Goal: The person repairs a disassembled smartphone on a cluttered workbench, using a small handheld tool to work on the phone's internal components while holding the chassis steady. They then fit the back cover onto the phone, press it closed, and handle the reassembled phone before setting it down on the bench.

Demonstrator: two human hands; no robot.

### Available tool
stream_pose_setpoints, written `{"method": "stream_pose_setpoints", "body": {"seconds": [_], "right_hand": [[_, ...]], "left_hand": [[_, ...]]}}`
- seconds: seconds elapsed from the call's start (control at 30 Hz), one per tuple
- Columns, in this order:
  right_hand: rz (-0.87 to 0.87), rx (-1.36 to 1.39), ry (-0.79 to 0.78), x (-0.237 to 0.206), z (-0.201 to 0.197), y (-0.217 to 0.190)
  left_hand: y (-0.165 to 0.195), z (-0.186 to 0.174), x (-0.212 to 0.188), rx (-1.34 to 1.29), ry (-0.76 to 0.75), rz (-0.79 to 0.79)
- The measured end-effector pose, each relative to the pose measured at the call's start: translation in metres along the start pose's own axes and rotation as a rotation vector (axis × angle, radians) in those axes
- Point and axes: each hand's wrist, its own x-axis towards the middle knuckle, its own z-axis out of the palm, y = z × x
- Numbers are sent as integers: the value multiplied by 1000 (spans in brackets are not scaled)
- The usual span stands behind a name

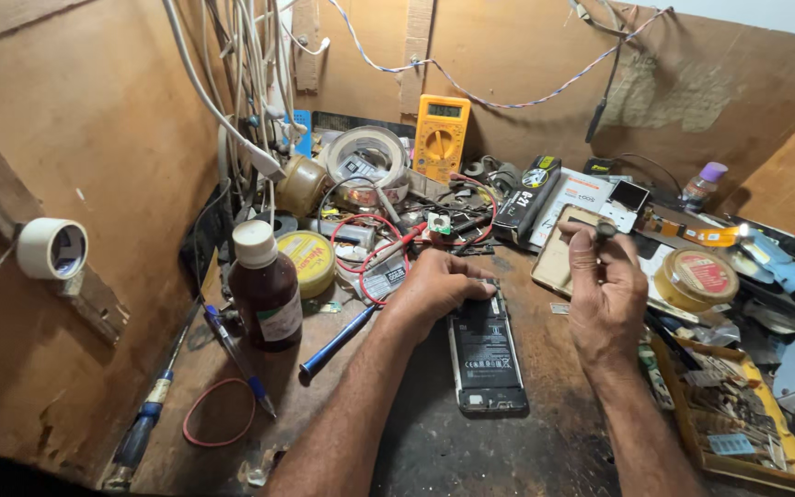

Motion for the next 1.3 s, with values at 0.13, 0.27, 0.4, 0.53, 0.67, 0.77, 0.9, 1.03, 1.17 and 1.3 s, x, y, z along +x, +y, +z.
{"method": "stream_pose_setpoints", "body": {"seconds": [0.13,0.27,0.4,0.53,0.67,0.77,0.9,1.03,1.17,1.3], "right_hand": [[-48,123,32,1,0,-3],[83,175,53,-2,2,-11],[63,261,24,-3,7,-19],[1,339,-58,-5,12,-24],[-25,283,-94,-9,13,-30],[-54,187,-119,-10,13,-34],[-80,145,-152,-11,13,-37],[-94,149,-161,-12,15,-37],[-101,138,-156,-12,16,-36],[-122,135,-156,-12,15,-36]], "left_hand": [[0,-1,0,-11,13,-18],[0,-1,0,-17,-10,-9],[1,-2,-1,55,-52,37],[2,-2,-1,39,-53,11],[1,-1,-1,12,-45,-5],[1,0,0,-15,-48,-5],[0,0,0,-44,-43,2],[-1,0,2,-31,-39,-11],[-2,0,2,-37,-45,3],[-2,0,3,-7,-49,16]]}}
